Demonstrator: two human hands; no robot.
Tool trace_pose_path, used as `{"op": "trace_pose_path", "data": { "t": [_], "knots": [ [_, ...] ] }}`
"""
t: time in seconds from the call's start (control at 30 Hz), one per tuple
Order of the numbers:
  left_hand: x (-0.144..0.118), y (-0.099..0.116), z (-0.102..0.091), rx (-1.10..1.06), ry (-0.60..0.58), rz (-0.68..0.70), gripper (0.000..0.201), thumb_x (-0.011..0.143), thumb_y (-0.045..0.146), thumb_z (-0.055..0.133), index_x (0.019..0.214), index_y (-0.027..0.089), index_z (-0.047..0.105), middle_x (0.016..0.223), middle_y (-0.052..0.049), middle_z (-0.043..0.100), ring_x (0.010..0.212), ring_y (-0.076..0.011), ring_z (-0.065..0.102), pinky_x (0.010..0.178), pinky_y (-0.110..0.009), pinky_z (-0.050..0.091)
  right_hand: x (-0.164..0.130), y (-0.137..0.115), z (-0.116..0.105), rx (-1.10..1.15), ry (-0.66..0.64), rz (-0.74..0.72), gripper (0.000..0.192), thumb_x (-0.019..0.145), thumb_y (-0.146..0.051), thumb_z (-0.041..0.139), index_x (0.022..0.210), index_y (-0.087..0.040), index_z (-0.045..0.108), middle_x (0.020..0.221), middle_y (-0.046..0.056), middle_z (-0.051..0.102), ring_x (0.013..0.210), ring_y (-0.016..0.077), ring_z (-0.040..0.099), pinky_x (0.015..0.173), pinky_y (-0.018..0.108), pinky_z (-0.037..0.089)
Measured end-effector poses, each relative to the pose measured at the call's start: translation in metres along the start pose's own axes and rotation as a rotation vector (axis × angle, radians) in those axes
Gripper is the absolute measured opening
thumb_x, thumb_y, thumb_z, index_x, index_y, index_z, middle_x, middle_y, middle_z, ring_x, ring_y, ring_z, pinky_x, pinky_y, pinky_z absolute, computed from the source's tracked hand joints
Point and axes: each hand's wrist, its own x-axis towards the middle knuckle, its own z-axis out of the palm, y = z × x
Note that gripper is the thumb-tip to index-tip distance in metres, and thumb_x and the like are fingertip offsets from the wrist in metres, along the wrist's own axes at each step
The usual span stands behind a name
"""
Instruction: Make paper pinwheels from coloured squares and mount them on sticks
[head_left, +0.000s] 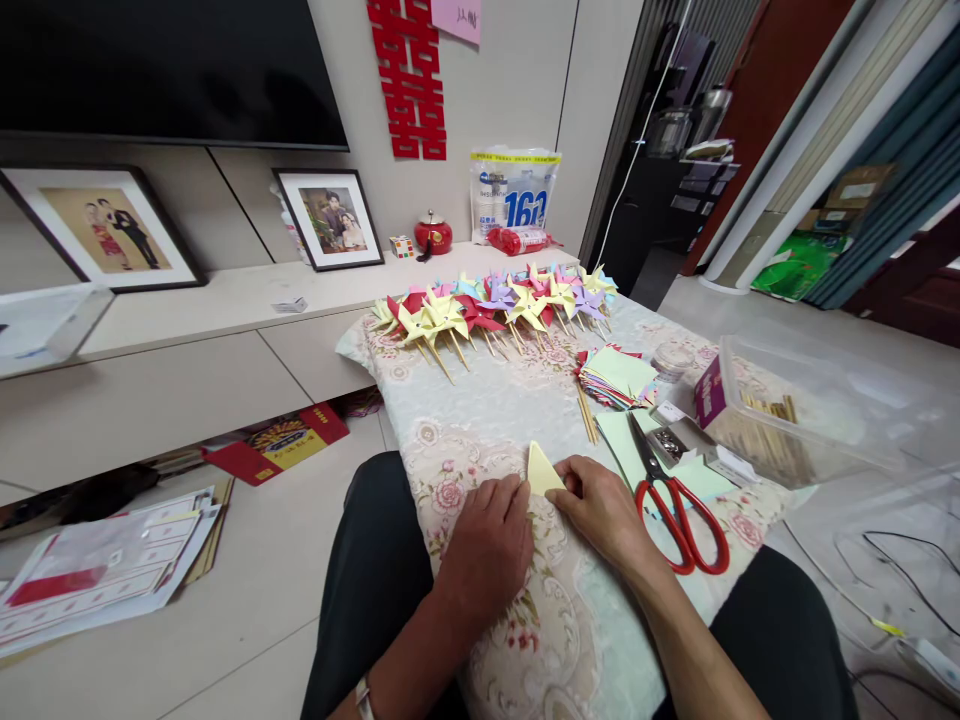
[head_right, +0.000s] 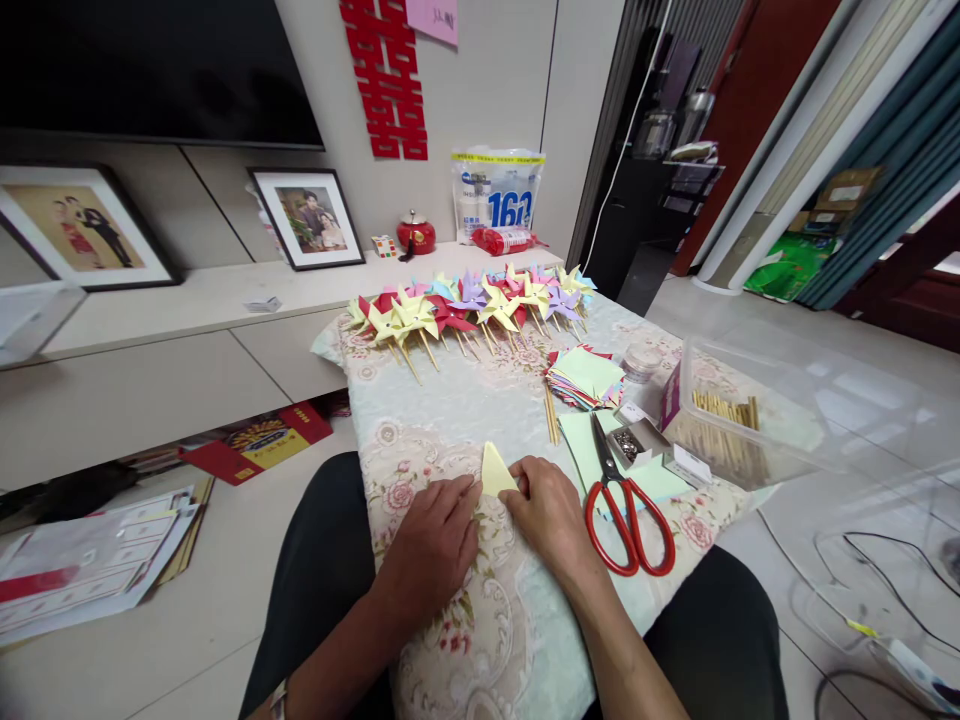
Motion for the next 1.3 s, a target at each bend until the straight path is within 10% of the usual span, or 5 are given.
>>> {"op": "trace_pose_path", "data": {
  "t": [0.2, 0.5, 0.83, 1.03, 1.3],
  "knots": [
    [-0.008, 0.001, -0.001, -0.412, 0.197, -0.299, 0.04, 0.085, 0.01, 0.05, 0.124, 0.012, 0.06, 0.121, -0.015, 0.066, 0.114, -0.0273, 0.06, 0.099, -0.048, 0.05, -0.018, -0.005, 0.002, 0.268, 0.102, -0.022, 0.017, 0.08, -0.025, 0.063, 0.065, -0.02, 0.058, 0.066, -0.002, 0.051, 0.064, 0.0147, 0.05, 0.059, 0.025, 0.038],
    [-0.011, 0.037, -0.028, -1.743, 0.116, -0.906, 0.016, 0.074, 0.032, 0.077, 0.084, 0.019, 0.073, 0.079, -0.001, 0.072, 0.076, -0.0179, 0.065, 0.077, -0.03, 0.052, -0.066, -0.035, 0.014, 0.735, 0.033, -0.032, 0.023, 0.084, -0.036, 0.069, 0.072, -0.018, 0.064, 0.07, -0.003, 0.049, 0.064, 0.0125, 0.046, 0.058, 0.024, 0.039],
    [-0.019, 0.024, -0.032, -1.663, 0.138, -1.052, 0.027, 0.063, 0.035, 0.086, 0.077, 0.018, 0.071, 0.063, 0.004, 0.06, 0.059, -0.009, 0.049, 0.057, -0.018, 0.041, -0.089, 0.046, -0.043, -0.083, 0.469, 0.055, 0.017, 0.094, -0.031, 0.054, 0.101, -0.022, 0.067, 0.099, 0.008, 0.066, 0.088, 0.0234, 0.064, 0.075, 0.036, 0.052],
    [-0.02, 0.021, -0.033, -1.7, 0.088, -1.005, 0.023, 0.067, 0.034, 0.085, 0.079, 0.018, 0.073, 0.07, 0.002, 0.065, 0.066, -0.011, 0.054, 0.065, -0.021, 0.046, -0.096, 0.07, -0.043, -0.373, 0.381, 0.06, 0.044, 0.09, -0.03, 0.056, 0.131, -0.017, 0.056, 0.1, 0.01, 0.062, 0.085, 0.0259, 0.066, 0.071, 0.038, 0.055],
    [-0.019, 0.014, -0.039, -1.697, 0.056, -0.897, 0.016, 0.073, 0.031, 0.081, 0.081, 0.019, 0.074, 0.061, 0.002, 0.065, 0.058, -0.0095, 0.054, 0.06, -0.021, 0.043, -0.114, 0.089, -0.046, -0.347, 0.206, 0.119, 0.047, 0.086, -0.037, 0.058, 0.126, -0.012, 0.058, 0.094, 0.011, 0.067, 0.081, 0.0278, 0.07, 0.073, 0.041, 0.056]
  ]
}}
